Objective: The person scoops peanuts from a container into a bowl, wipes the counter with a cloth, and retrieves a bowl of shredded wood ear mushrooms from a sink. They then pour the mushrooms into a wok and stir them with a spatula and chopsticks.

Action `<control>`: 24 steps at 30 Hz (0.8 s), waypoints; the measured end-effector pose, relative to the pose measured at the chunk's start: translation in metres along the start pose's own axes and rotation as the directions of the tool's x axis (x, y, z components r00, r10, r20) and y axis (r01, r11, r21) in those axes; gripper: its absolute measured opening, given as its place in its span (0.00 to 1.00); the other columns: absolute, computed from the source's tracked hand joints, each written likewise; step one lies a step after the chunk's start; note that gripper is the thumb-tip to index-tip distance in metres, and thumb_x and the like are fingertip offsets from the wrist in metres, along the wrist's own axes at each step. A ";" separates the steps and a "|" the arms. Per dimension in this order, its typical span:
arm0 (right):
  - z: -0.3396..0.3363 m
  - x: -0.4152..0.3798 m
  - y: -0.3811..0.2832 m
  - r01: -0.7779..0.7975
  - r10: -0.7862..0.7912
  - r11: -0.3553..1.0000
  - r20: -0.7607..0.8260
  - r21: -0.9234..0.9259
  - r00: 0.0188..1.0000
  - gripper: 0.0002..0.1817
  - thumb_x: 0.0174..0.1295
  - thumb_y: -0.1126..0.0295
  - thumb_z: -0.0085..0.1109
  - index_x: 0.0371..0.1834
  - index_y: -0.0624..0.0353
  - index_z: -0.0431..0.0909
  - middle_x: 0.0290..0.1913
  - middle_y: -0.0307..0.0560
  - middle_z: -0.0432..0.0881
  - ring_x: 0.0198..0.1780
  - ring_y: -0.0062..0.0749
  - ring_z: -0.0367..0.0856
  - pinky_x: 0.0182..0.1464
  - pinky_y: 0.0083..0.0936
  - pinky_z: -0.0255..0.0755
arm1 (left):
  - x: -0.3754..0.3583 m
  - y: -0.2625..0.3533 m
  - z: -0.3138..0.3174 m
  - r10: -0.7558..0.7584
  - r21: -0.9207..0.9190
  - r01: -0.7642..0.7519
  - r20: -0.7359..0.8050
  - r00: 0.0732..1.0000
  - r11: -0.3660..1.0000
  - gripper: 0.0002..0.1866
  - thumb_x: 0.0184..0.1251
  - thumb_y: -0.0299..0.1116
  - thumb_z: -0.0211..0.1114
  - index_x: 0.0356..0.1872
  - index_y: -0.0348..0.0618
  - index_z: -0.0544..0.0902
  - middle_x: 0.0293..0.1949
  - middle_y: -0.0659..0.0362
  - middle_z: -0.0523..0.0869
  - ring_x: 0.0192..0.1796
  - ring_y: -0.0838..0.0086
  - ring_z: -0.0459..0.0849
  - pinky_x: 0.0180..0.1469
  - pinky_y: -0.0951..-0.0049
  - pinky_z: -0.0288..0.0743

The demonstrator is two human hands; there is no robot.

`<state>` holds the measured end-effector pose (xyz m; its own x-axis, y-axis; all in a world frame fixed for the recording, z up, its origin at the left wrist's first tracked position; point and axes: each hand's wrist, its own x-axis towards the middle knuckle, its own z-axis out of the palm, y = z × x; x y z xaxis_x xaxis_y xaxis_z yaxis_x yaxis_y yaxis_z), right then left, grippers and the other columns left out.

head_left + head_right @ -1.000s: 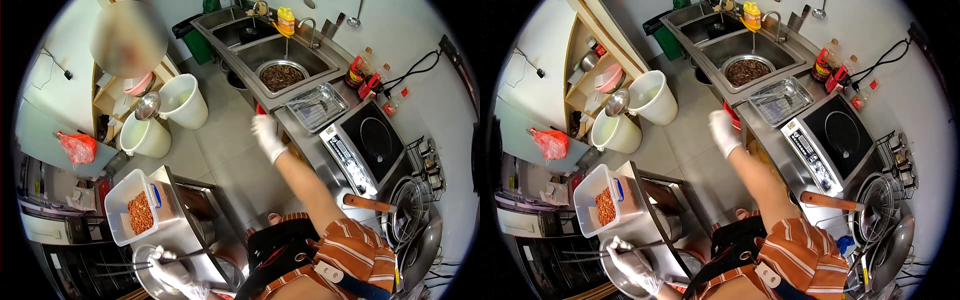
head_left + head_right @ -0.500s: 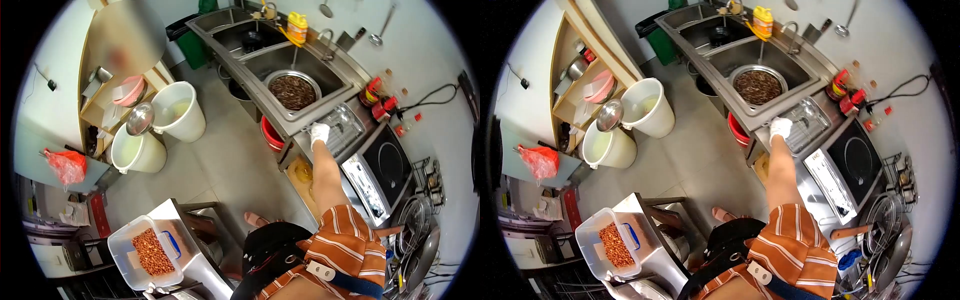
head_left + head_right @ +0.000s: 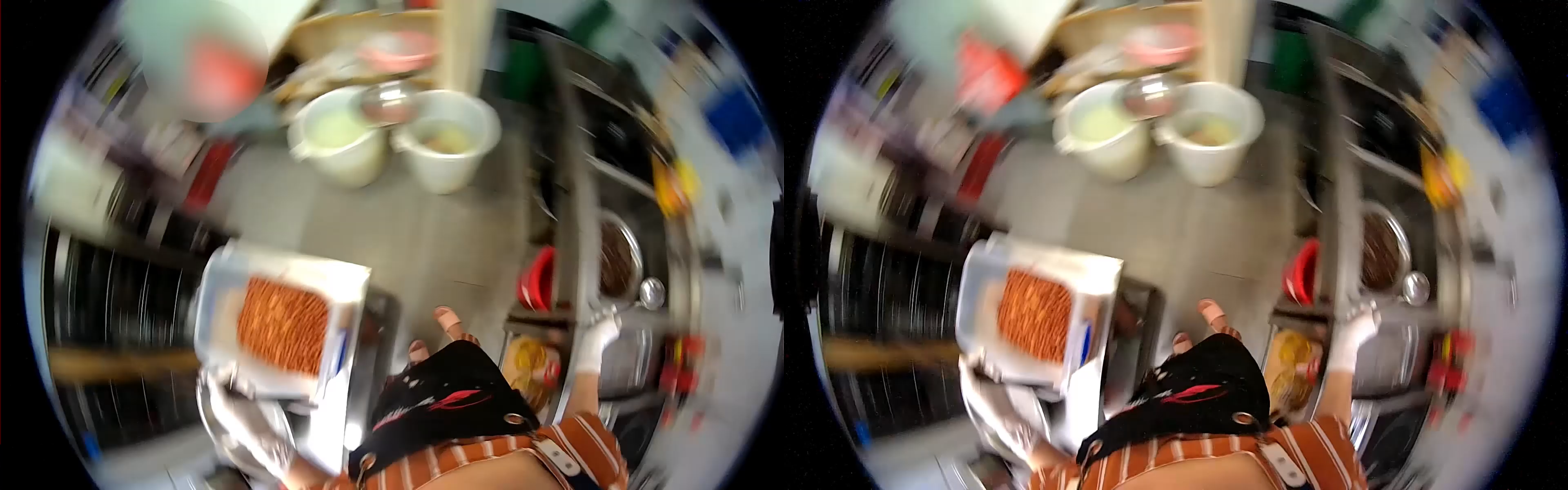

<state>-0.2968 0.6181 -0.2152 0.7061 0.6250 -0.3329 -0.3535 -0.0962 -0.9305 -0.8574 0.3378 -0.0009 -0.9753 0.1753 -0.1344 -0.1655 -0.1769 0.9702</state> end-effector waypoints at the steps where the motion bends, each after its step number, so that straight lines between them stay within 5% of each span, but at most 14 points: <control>1: 0.052 -0.047 -0.018 -0.016 0.025 0.996 0.109 -0.091 0.994 0.09 0.64 0.73 0.45 0.45 0.49 0.70 0.22 0.31 0.66 0.16 0.16 0.62 0.16 0.14 0.55 | -0.015 0.015 0.017 -0.025 -0.033 0.023 -0.068 0.997 0.999 0.17 0.70 0.38 0.52 0.20 0.44 0.75 0.16 0.68 0.67 0.17 0.84 0.60 0.20 0.81 0.52; 2: 0.091 -0.081 -0.023 0.023 0.038 0.978 0.285 -0.209 0.958 0.07 0.64 0.74 0.43 0.43 0.52 0.70 0.22 0.31 0.66 0.15 0.16 0.61 0.14 0.15 0.53 | -0.012 0.005 -0.007 0.098 0.203 -0.073 -0.113 0.989 0.977 0.16 0.70 0.36 0.53 0.22 0.42 0.76 0.16 0.67 0.70 0.17 0.84 0.64 0.21 0.82 0.55; 4: 0.158 -0.106 0.000 0.131 0.023 0.973 0.649 -0.189 0.760 0.16 0.65 0.75 0.42 0.55 0.59 0.69 0.23 0.32 0.67 0.15 0.14 0.60 0.14 0.12 0.54 | -0.019 -0.006 -0.035 0.150 0.331 -0.040 -0.314 0.937 0.943 0.18 0.71 0.40 0.53 0.25 0.39 0.79 0.17 0.66 0.73 0.17 0.84 0.66 0.21 0.83 0.56; 7: 0.244 -0.202 -0.014 0.292 0.216 0.907 0.930 -0.304 0.296 0.22 0.65 0.75 0.44 0.63 0.65 0.65 0.25 0.33 0.69 0.17 0.12 0.62 0.16 0.10 0.56 | -0.042 -0.023 -0.057 0.068 0.248 0.062 -0.485 0.872 0.967 0.12 0.69 0.37 0.58 0.30 0.39 0.79 0.16 0.68 0.71 0.14 0.86 0.62 0.16 0.83 0.52; 9: 0.280 -0.260 -0.027 0.383 0.377 0.862 0.925 -0.332 -0.045 0.23 0.64 0.76 0.45 0.65 0.65 0.65 0.27 0.32 0.70 0.18 0.10 0.61 0.17 0.10 0.55 | -0.061 -0.040 -0.072 0.017 0.257 0.164 -0.580 0.815 0.952 0.11 0.65 0.37 0.63 0.29 0.39 0.79 0.15 0.69 0.69 0.14 0.87 0.62 0.16 0.84 0.51; 10: 0.295 -0.285 -0.032 0.418 0.430 0.855 0.871 -0.308 -0.237 0.25 0.64 0.77 0.45 0.66 0.65 0.63 0.28 0.32 0.70 0.19 0.09 0.61 0.19 0.09 0.55 | -0.067 -0.058 -0.078 0.109 0.344 0.136 -0.607 0.787 0.929 0.12 0.62 0.40 0.66 0.29 0.41 0.79 0.15 0.70 0.69 0.14 0.88 0.61 0.16 0.85 0.51; 11: 0.308 -0.311 -0.035 0.449 0.472 0.850 0.778 -0.276 -0.414 0.26 0.64 0.77 0.45 0.68 0.65 0.61 0.28 0.32 0.70 0.21 0.07 0.62 0.21 0.08 0.56 | -0.073 -0.067 -0.077 0.093 0.394 0.239 -0.661 0.744 0.888 0.10 0.61 0.36 0.67 0.34 0.39 0.82 0.21 0.72 0.72 0.22 0.87 0.65 0.24 0.82 0.57; 13: 0.328 -0.361 -0.038 0.583 0.528 0.805 0.576 -0.106 -0.624 0.26 0.65 0.78 0.44 0.68 0.66 0.59 0.35 0.36 0.77 0.29 0.12 0.72 0.31 0.13 0.67 | -0.080 -0.087 -0.069 0.081 0.381 0.217 -0.630 0.773 0.899 0.11 0.61 0.35 0.67 0.38 0.38 0.82 0.26 0.69 0.75 0.28 0.85 0.69 0.31 0.81 0.64; 15: 0.331 -0.411 -0.049 0.627 0.589 0.779 0.360 -0.016 -0.723 0.25 0.66 0.77 0.45 0.68 0.64 0.61 0.46 0.42 0.81 0.41 0.22 0.77 0.44 0.24 0.72 | -0.074 -0.107 -0.054 0.106 0.235 0.052 -0.612 0.784 0.971 0.14 0.61 0.35 0.67 0.43 0.37 0.81 0.33 0.67 0.77 0.35 0.84 0.71 0.40 0.81 0.67; 16: 0.333 -0.423 -0.037 0.657 0.632 0.753 0.249 0.027 -0.734 0.24 0.66 0.74 0.46 0.67 0.60 0.64 0.52 0.52 0.81 0.47 0.32 0.80 0.50 0.29 0.71 | -0.071 -0.109 -0.049 0.102 0.270 0.077 -0.591 0.800 0.960 0.17 0.61 0.35 0.67 0.48 0.36 0.79 0.36 0.65 0.79 0.37 0.82 0.73 0.45 0.81 0.68; 17: 0.329 -0.432 -0.030 0.659 0.633 0.751 0.245 0.035 -0.734 0.24 0.66 0.74 0.46 0.67 0.60 0.64 0.52 0.52 0.81 0.47 0.32 0.80 0.50 0.29 0.71 | -0.063 -0.116 -0.049 0.099 0.251 0.062 -0.578 0.810 0.966 0.17 0.61 0.34 0.67 0.48 0.36 0.79 0.37 0.64 0.81 0.39 0.82 0.75 0.46 0.80 0.69; 20: 0.314 -0.448 0.001 0.630 0.680 0.608 0.094 0.484 -0.728 0.20 0.63 0.74 0.43 0.59 0.61 0.70 0.35 0.61 0.80 0.36 0.46 0.80 0.39 0.32 0.73 | -0.048 -0.122 -0.040 0.072 0.200 0.049 -0.556 0.828 0.979 0.21 0.61 0.35 0.67 0.52 0.33 0.78 0.44 0.58 0.84 0.45 0.77 0.79 0.52 0.77 0.71; 21: 0.307 -0.466 -0.014 0.698 0.807 0.481 0.043 0.530 -0.589 0.25 0.64 0.74 0.43 0.67 0.56 0.65 0.45 0.65 0.80 0.44 0.50 0.80 0.50 0.32 0.70 | -0.046 -0.122 -0.043 0.070 0.189 0.034 -0.516 0.854 0.981 0.20 0.62 0.34 0.67 0.52 0.33 0.79 0.44 0.58 0.85 0.44 0.78 0.80 0.51 0.77 0.71; 24: 0.291 -0.472 0.024 0.620 0.781 0.476 0.025 0.623 -0.624 0.23 0.65 0.73 0.43 0.65 0.57 0.66 0.40 0.64 0.80 0.40 0.49 0.80 0.45 0.35 0.71 | -0.046 -0.120 -0.045 0.052 0.110 0.000 -0.470 0.881 0.994 0.19 0.63 0.33 0.66 0.52 0.33 0.79 0.43 0.59 0.85 0.44 0.79 0.81 0.51 0.77 0.72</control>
<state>-0.8171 0.5458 -0.0357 -0.7319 -0.4463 -0.5149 -0.1128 0.8246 -0.5544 -0.7990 0.3069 -0.1206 -0.9367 -0.3100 -0.1630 -0.1486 -0.0696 0.9864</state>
